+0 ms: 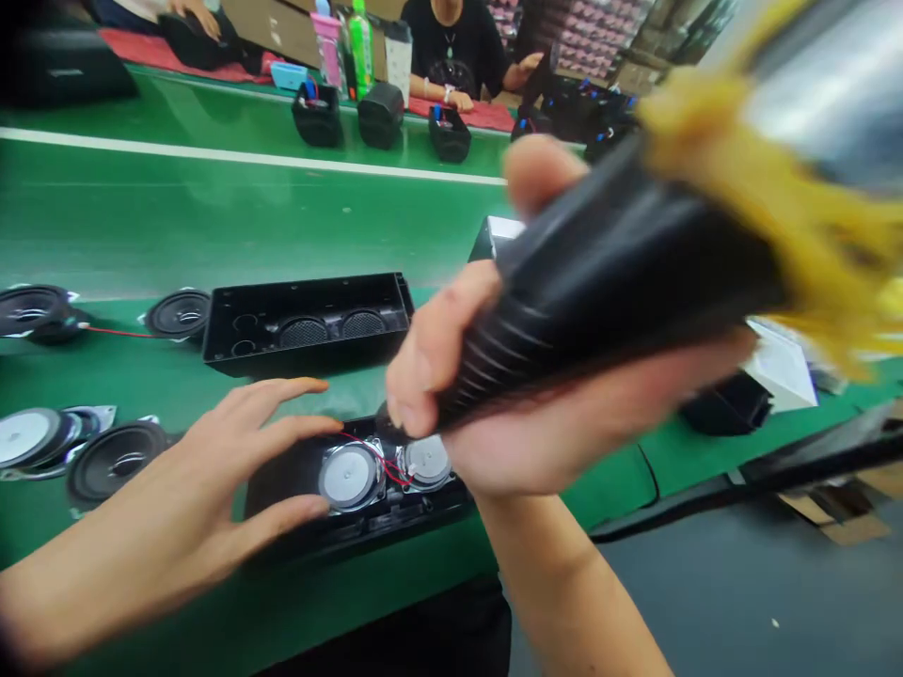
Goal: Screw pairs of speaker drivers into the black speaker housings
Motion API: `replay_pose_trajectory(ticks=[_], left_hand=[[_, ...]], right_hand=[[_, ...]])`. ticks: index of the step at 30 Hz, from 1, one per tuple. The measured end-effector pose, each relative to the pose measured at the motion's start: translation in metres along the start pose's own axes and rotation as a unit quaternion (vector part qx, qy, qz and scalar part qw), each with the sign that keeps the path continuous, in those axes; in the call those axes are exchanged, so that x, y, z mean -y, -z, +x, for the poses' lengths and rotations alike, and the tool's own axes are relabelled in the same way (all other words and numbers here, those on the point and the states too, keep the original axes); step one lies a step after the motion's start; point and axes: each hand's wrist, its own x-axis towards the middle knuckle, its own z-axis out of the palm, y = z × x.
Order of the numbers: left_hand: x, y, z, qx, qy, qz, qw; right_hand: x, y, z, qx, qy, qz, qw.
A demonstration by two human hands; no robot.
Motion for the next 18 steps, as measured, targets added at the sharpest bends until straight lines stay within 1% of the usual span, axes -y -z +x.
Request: replay_pose_trajectory(ticks=[2,4,5,9,12,15,18], left_hand=[[0.007,-0.007,0.009,0.038,-0.024,0.009,0.999],[0.011,-0.012,0.011,0.056,-0.040,0.006,0.998],[0.013,-0.014,0.011,0.060,-0.044,0.004,0.997],[0.016,-0.016,0.011,0.067,-0.052,-0.003,0.996],[0.016,-0.015,0.014,0.063,-0.052,-0.012,0.997],[0.016,-0.016,0.014,0.052,-0.055,-0.016,0.997],[0.015,-0.016,0.014,0.050,-0.054,-0.011,0.997]], right_hand=[[-0.008,-0.009,0.005,0.019,0.038,-0.006,0.999],[-0.017,-0.011,0.006,0.030,0.040,-0.007,0.999],[-0.022,-0.011,0.006,0.026,0.043,-0.001,0.999],[-0.037,-0.009,0.004,0.021,0.060,0.032,0.997],[-0.046,-0.004,0.006,0.022,0.041,0.054,0.997],[-0.053,0.002,0.009,0.041,0.001,0.099,0.994],[-0.058,0.004,0.011,0.037,0.007,0.094,0.995]])
